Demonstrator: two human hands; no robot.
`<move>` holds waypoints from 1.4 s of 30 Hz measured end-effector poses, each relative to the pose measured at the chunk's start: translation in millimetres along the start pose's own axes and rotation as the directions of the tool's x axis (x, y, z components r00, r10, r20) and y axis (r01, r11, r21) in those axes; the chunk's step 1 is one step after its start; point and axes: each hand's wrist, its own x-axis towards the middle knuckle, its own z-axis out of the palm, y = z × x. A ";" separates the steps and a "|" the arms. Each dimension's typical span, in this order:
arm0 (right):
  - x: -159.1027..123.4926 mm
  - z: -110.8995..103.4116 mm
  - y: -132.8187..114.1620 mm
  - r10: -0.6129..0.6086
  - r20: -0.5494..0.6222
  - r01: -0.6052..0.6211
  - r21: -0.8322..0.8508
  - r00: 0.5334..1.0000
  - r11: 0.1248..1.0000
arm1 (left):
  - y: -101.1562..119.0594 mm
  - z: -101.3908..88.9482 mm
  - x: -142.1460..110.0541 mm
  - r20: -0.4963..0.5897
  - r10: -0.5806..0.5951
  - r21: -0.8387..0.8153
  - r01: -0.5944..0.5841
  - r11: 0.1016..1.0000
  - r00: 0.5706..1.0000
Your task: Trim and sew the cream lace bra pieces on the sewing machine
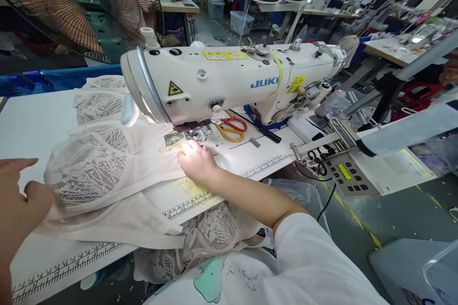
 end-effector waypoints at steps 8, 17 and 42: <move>-7.1 -1.5 2.6 -0.103 0.073 0.121 -0.315 0.992 0.941 | 126.5 61.5 -9.0 0.179 0.720 -0.334 -0.647 0.686 0.671; -71.1 -8.9 26.3 -0.294 -0.004 0.289 -0.174 0.956 0.941 | 130.8 76.7 -10.5 0.269 0.676 -0.191 -0.650 0.735 0.686; -69.2 6.8 17.0 -0.185 -0.026 0.180 -0.131 0.982 0.975 | 135.5 95.7 25.0 0.264 0.681 -0.214 -0.647 0.732 0.683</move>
